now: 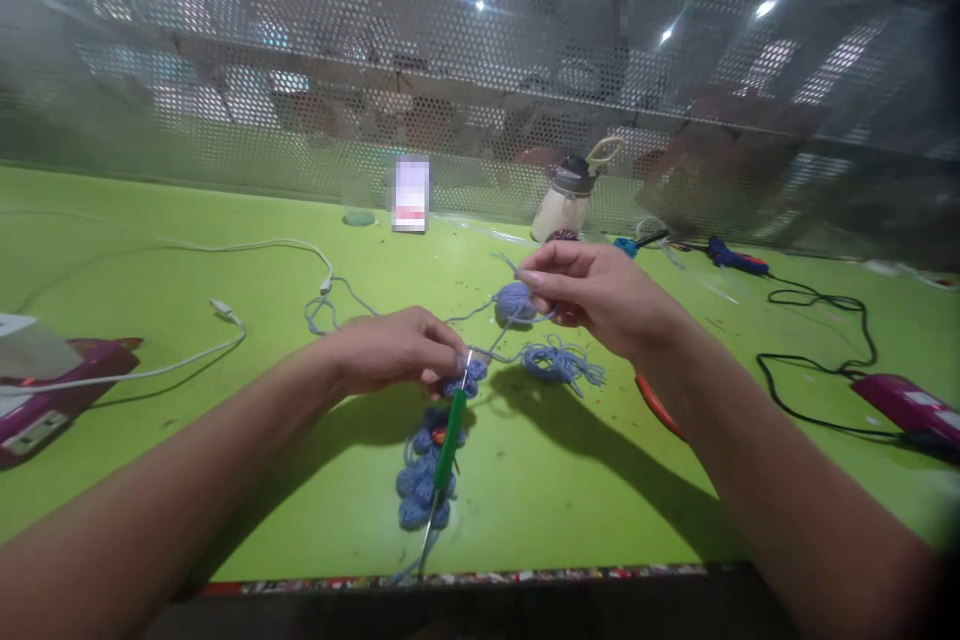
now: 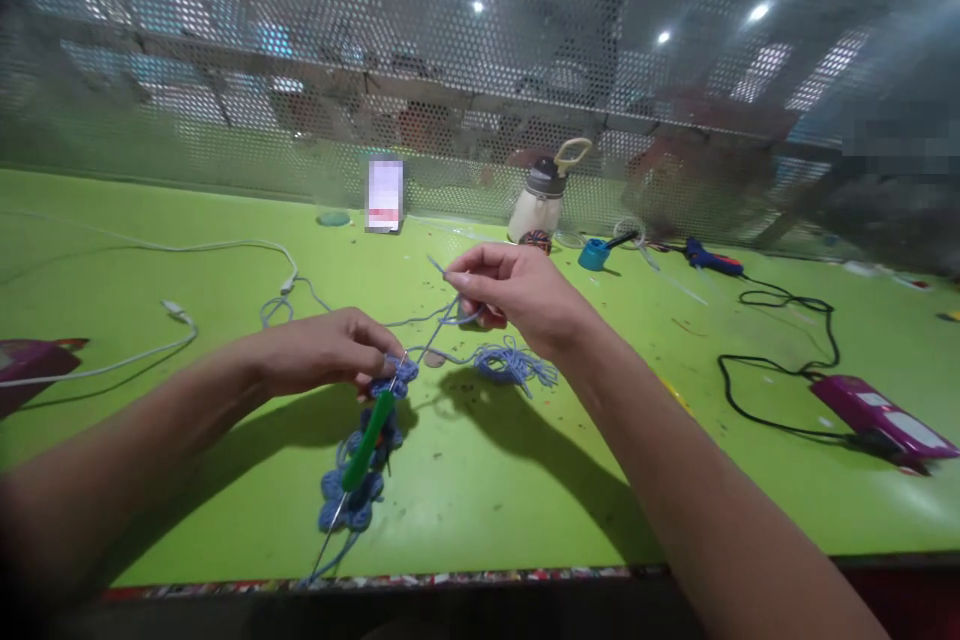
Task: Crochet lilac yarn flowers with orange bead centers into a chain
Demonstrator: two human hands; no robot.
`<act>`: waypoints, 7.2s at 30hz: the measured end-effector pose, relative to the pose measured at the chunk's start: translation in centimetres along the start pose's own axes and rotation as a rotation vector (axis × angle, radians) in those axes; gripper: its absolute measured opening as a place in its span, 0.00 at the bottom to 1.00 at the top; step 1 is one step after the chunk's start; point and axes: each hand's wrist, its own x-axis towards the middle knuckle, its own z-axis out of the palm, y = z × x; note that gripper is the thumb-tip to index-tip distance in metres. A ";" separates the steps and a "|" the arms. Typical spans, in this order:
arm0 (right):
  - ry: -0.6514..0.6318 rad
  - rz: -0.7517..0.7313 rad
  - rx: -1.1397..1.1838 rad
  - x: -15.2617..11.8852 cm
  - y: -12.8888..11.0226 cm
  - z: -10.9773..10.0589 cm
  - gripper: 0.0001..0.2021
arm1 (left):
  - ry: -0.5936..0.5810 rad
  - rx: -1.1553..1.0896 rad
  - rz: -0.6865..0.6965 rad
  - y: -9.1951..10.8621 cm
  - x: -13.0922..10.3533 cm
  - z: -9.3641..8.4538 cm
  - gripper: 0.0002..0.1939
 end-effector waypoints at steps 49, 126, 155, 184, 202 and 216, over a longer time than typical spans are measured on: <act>0.017 0.219 0.184 -3.1 5.1 2.6 0.13 | -0.133 -0.112 0.152 0.5 -1.3 -1.2 0.05; -0.210 -0.185 -0.471 -4.3 1.3 2.9 0.09 | -0.160 0.094 0.085 -0.6 -2.0 0.5 0.07; -0.544 -0.413 -0.803 -2.7 0.1 2.4 0.10 | -0.193 0.074 0.186 0.1 -2.9 0.6 0.08; -0.105 -0.027 -0.287 -4.2 3.2 2.3 0.13 | -0.017 -0.054 0.209 -0.5 -2.5 1.8 0.06; 0.129 0.258 0.451 -8.2 5.2 8.3 0.15 | 0.270 -0.089 0.180 -0.4 -2.1 2.2 0.06; 0.352 0.081 -0.048 -9.3 6.4 6.7 0.15 | 0.179 -0.019 0.094 0.4 -2.5 2.1 0.09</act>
